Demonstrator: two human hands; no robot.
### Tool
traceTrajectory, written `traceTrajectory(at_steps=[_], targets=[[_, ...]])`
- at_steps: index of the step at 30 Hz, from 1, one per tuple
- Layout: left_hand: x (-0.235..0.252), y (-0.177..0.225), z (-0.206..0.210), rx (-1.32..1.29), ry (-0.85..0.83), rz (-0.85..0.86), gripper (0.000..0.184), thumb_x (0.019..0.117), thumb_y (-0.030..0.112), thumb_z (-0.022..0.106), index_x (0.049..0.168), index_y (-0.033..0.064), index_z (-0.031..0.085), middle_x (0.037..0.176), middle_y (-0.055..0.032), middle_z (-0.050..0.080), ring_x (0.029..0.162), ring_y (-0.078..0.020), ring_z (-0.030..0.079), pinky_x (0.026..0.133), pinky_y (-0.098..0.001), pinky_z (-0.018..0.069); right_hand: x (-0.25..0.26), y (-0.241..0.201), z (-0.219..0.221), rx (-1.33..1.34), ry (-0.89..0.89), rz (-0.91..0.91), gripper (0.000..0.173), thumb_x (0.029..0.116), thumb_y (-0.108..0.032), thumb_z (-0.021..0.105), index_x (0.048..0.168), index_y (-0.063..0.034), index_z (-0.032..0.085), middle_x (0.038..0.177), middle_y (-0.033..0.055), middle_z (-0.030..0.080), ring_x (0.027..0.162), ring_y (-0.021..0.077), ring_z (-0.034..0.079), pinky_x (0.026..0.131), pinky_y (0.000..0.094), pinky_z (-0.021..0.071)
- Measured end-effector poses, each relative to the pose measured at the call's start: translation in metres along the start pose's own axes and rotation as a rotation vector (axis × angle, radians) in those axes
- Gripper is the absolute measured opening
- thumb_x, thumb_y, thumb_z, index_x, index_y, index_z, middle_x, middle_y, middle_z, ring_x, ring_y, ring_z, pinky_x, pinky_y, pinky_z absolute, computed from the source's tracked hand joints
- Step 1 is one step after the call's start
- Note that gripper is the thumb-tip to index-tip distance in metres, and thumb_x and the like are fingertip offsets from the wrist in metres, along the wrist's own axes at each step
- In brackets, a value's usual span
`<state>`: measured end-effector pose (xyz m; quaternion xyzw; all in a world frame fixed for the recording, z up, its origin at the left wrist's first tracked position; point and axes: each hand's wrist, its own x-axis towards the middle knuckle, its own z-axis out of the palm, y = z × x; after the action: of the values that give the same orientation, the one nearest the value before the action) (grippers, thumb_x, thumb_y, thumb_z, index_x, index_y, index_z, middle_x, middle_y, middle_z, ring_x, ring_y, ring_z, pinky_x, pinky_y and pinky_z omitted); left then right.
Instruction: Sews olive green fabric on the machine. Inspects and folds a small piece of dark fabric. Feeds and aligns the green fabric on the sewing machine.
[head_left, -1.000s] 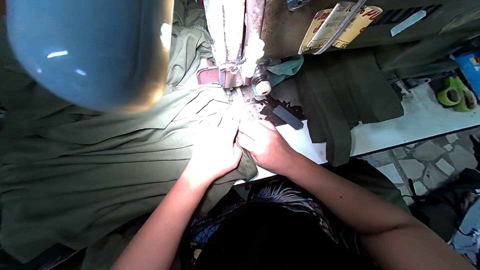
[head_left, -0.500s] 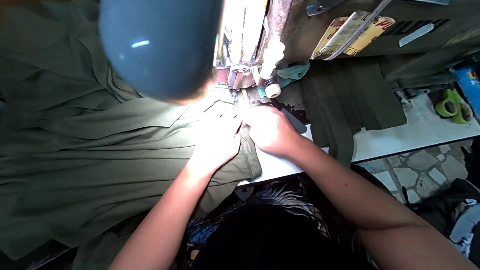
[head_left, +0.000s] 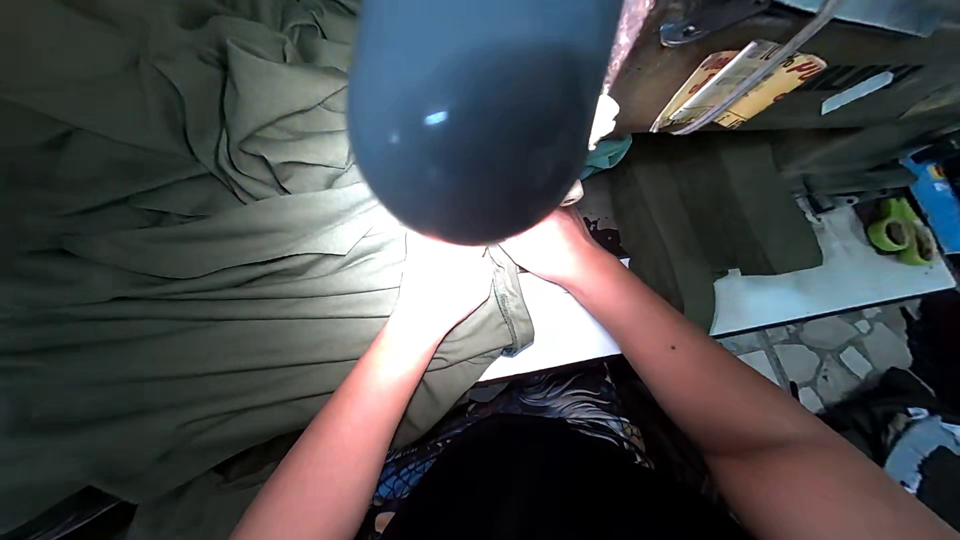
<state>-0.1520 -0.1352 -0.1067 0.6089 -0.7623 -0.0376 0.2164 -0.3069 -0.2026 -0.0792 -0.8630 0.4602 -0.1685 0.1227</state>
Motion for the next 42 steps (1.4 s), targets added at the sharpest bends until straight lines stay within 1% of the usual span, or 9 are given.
traceTrajectory(at_steps=[4,8,14,18,22,26,30,37,42], targets=[[-0.003,0.005,-0.005,0.013,-0.041,-0.038,0.049,0.0908,0.022,0.048,0.133,0.0097,0.068,0.139,-0.0185,0.060,0.130,-0.0403,0.055,0.104,-0.0624,0.0406,0.002,0.005,0.005,0.009,0.051,-0.029,0.035,0.0951,-0.032,0.065,0.118,-0.0064,0.073,0.123,0.0180,0.069,0.121,0.0359,0.062,0.104,0.0520,0.0466],[-0.002,0.004,-0.005,0.016,-0.044,-0.034,0.050,0.0917,0.021,0.046,0.137,0.0091,0.065,0.141,-0.0190,0.059,0.132,-0.0402,0.053,0.106,-0.0610,0.0395,0.009,0.012,0.011,-0.062,-0.035,-0.091,0.032,0.1020,-0.026,0.052,0.117,-0.0082,0.074,0.124,0.0152,0.070,0.126,0.0341,0.059,0.107,0.0517,0.0435],[0.003,-0.002,-0.002,-0.039,0.032,0.041,0.045,0.0907,0.016,0.047,0.129,0.0062,0.069,0.132,-0.0212,0.064,0.126,-0.0403,0.059,0.102,-0.0609,0.0426,-0.005,0.001,-0.014,-0.021,-0.190,-0.065,0.041,0.1052,-0.023,0.048,0.142,-0.0109,0.062,0.149,0.0141,0.056,0.138,0.0357,0.050,0.113,0.0537,0.0391],[0.005,0.000,-0.006,-0.079,-0.008,0.014,0.046,0.0925,0.017,0.047,0.132,0.0053,0.068,0.137,-0.0217,0.062,0.129,-0.0418,0.056,0.104,-0.0625,0.0406,-0.081,0.025,-0.077,0.130,0.266,-0.304,0.033,0.1028,-0.015,0.050,0.125,0.0000,0.069,0.136,0.0161,0.065,0.130,0.0260,0.060,0.109,0.0429,0.0480],[0.005,-0.001,-0.005,-0.074,-0.014,-0.001,0.046,0.0920,0.018,0.047,0.131,0.0061,0.069,0.137,-0.0212,0.062,0.129,-0.0412,0.057,0.104,-0.0625,0.0405,-0.126,0.128,-0.122,0.028,0.715,0.038,0.038,0.1059,-0.013,0.041,0.129,0.0152,0.053,0.129,0.0268,0.060,0.117,0.0216,0.062,0.100,0.0327,0.0513],[0.006,0.000,-0.007,-0.080,0.004,0.019,0.044,0.0909,0.015,0.048,0.128,0.0047,0.070,0.136,-0.0222,0.063,0.129,-0.0415,0.057,0.103,-0.0620,0.0418,-0.134,0.202,-0.091,-0.240,0.612,0.301,0.056,0.1029,-0.024,0.049,0.151,0.0040,0.043,0.158,0.0373,0.030,0.148,0.0550,0.028,0.120,0.0638,0.0253],[0.005,0.002,-0.008,-0.076,0.002,0.014,0.044,0.0919,0.015,0.048,0.129,0.0044,0.070,0.136,-0.0213,0.063,0.128,-0.0414,0.058,0.103,-0.0619,0.0418,-0.134,0.212,-0.071,-0.314,0.646,0.267,0.055,0.1022,-0.027,0.051,0.148,0.0033,0.046,0.158,0.0331,0.036,0.150,0.0558,0.021,0.119,0.0705,0.0141],[0.007,0.000,-0.008,-0.059,-0.019,0.008,0.044,0.0911,0.013,0.048,0.128,0.0044,0.070,0.136,-0.0207,0.063,0.128,-0.0397,0.058,0.104,-0.0610,0.0408,-0.132,0.214,-0.071,-0.215,0.669,0.173,0.052,0.1020,-0.021,0.054,0.144,0.0073,0.047,0.154,0.0366,0.039,0.148,0.0545,0.030,0.123,0.0586,0.0232],[0.006,0.000,-0.008,-0.068,-0.012,0.022,0.043,0.0917,0.011,0.050,0.129,0.0036,0.069,0.136,-0.0230,0.062,0.128,-0.0420,0.058,0.105,-0.0615,0.0404,-0.133,0.190,-0.083,-0.157,0.323,0.405,0.047,0.0906,-0.009,0.071,0.133,0.0076,0.060,0.139,0.0364,0.053,0.127,0.0586,0.051,0.102,0.0726,0.0389]])
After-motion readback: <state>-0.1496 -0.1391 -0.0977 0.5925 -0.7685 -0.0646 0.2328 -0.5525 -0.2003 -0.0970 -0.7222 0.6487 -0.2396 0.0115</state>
